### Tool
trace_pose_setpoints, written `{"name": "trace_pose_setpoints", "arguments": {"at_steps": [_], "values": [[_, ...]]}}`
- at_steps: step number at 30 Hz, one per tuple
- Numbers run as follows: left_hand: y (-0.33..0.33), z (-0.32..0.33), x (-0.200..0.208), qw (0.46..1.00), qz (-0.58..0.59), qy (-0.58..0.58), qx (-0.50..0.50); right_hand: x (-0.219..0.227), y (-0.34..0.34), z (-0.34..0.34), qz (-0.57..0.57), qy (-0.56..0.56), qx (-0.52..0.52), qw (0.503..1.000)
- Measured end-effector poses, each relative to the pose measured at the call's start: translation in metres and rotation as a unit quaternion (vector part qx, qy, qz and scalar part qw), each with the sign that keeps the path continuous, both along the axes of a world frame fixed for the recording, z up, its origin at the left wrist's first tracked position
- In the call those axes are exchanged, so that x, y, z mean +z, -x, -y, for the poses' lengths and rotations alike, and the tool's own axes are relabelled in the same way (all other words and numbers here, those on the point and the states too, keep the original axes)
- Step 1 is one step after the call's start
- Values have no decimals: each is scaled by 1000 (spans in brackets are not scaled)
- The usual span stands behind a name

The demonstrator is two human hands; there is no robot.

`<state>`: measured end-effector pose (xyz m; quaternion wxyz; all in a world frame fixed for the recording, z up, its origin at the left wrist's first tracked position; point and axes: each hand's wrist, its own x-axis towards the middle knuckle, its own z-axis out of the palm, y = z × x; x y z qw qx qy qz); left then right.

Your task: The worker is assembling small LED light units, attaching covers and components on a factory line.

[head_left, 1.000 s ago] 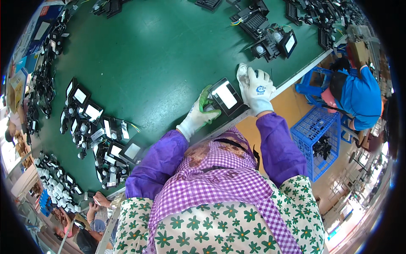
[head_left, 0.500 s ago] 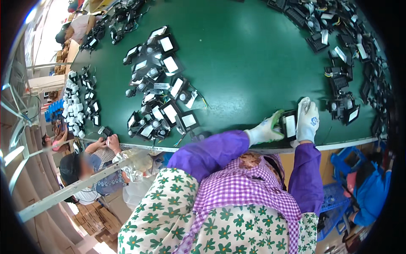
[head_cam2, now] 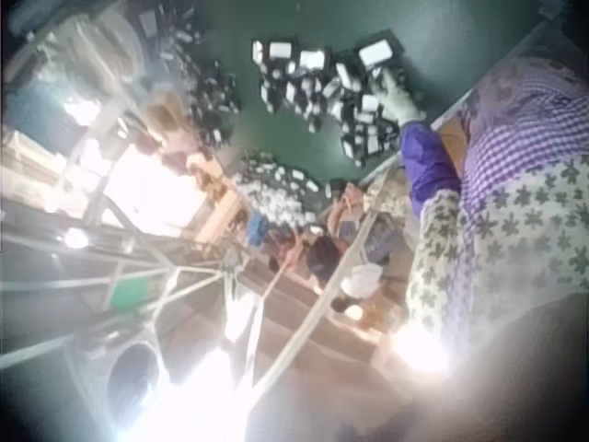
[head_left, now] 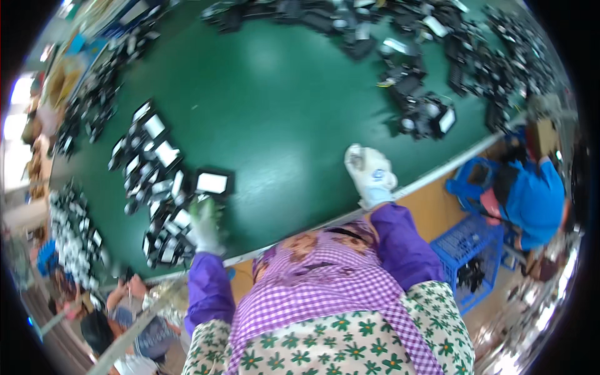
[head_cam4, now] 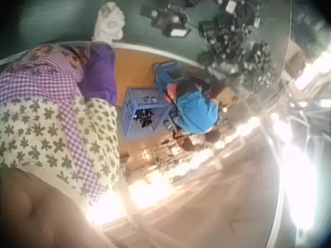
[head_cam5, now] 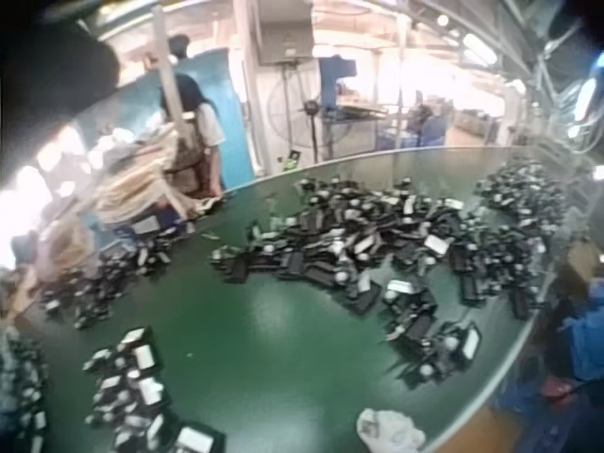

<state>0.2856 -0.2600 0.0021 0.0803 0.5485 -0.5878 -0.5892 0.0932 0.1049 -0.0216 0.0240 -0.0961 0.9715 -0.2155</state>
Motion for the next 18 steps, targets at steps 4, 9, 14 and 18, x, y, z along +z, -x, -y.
{"name": "trace_pose_setpoints", "arguments": {"at_steps": [4,9,14,18], "values": [[-82,109,-103,920,122,354,-119,-20,-21,-4,-33,-31,71,997],[84,-18,59,674,206,669,-237,-10,-37,-23,-82,-42,58,994],[229,-177,83,713,-218,404,-530,-16,-32,-26,-38,-60,60,996],[294,-301,35,447,-245,402,-761,-11,-40,-27,-20,-35,90,995]]}}
